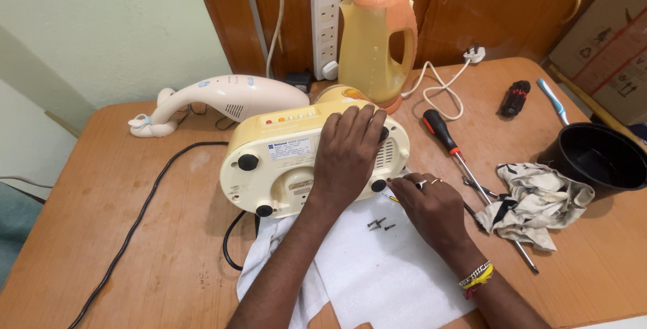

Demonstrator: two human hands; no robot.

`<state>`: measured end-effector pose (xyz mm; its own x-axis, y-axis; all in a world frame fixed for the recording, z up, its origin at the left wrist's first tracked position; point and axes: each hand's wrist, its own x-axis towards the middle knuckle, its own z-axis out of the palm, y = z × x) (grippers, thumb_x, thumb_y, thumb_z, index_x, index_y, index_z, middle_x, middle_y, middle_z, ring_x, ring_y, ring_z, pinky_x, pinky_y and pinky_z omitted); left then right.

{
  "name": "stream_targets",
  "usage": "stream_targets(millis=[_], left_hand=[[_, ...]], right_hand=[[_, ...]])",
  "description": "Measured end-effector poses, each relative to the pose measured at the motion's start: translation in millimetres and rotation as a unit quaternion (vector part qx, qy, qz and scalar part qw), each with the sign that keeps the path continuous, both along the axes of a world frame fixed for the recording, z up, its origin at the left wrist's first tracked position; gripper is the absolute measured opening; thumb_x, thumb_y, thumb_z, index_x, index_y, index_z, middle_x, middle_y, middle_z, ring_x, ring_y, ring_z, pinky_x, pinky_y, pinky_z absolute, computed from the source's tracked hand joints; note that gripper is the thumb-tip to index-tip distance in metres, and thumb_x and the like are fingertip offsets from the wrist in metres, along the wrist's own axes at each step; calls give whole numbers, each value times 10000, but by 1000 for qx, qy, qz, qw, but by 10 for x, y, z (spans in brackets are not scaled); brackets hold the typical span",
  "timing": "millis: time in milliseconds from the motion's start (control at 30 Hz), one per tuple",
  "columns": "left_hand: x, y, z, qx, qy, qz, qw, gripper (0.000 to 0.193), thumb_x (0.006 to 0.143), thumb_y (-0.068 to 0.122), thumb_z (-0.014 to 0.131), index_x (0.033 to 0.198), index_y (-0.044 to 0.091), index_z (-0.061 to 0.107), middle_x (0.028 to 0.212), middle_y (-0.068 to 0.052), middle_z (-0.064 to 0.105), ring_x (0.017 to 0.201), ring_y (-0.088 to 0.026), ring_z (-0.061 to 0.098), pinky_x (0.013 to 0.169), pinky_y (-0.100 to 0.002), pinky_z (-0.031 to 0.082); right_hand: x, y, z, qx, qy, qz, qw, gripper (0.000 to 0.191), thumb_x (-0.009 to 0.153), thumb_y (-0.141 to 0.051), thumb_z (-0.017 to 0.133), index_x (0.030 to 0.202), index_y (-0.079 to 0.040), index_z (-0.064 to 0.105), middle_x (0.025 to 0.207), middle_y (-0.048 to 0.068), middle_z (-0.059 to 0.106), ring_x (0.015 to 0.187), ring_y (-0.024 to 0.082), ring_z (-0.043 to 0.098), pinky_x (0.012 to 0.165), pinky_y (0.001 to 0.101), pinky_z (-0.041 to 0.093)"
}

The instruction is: The person uses a screwdriver to unscrew screws from the base of a small electric appliance lying upside down on a table, removing screws one at a time and setting them on a paper sheet. Near the end, the person wipes the appliance base with a cloth.

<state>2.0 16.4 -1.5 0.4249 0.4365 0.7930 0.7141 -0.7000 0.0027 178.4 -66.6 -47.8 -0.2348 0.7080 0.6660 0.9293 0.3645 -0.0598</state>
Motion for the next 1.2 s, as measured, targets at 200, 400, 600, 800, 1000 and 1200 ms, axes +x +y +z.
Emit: stream_targets(millis=[200, 400, 600, 800, 1000, 1200], left_hand=[[-10, 6, 2, -7, 19, 4, 1000, 499, 964, 216, 682, 1402, 4, 573, 1381, -129, 598, 1314, -284, 511, 1115, -442, 378], [5, -31, -33, 42, 34, 46, 997, 474, 1016, 178, 628, 1463, 40, 559, 1537, -116, 538, 1504, -272, 413, 1274, -477, 265], [-151, -314, -318, 73, -10, -34, 997, 373, 1024, 175, 661, 1368, 36, 624, 1459, -130, 611, 1411, -293, 518, 1199, -486, 374], [-104, -623, -715, -16, -43, -70, 997, 266, 994, 181, 757, 1221, 54, 705, 1115, -29, 638, 1024, -213, 572, 905, -410, 448], [-64, -485, -761, 18, -11, -39, 999, 343, 941, 197, 749, 1248, 50, 712, 1172, -41, 645, 1077, -209, 565, 925, -392, 435], [57, -428, -774, 6, -46, -39, 998, 295, 938, 192, 761, 1210, 91, 710, 1172, -24, 642, 1104, -206, 570, 943, -390, 421]], right_hand=[[110, -134, 104, -133, 32, -106, 985, 342, 770, -404, 817, 988, -142, 783, 918, 49, 745, 728, 269, 702, 625, 398, 544], [209, -279, 27, -311, -17, -161, 937, 236, 864, -278, 720, 1079, -190, 762, 980, 31, 733, 924, 259, 697, 745, 406, 562], [222, -472, 113, -218, 84, -165, 958, 209, 908, -228, 690, 1086, -129, 736, 885, 64, 737, 804, 298, 701, 656, 445, 529], [48, -654, 180, -169, 142, -176, 959, 238, 877, -247, 749, 1103, -184, 790, 786, 36, 708, 586, 216, 660, 534, 363, 496], [-58, -672, 128, -67, 154, -154, 974, 244, 849, -218, 782, 1084, -151, 796, 802, 2, 708, 577, 167, 622, 532, 314, 498], [-60, -658, 103, -87, 154, -147, 973, 206, 872, -216, 760, 1060, -137, 795, 790, 5, 706, 604, 172, 643, 540, 325, 499]])
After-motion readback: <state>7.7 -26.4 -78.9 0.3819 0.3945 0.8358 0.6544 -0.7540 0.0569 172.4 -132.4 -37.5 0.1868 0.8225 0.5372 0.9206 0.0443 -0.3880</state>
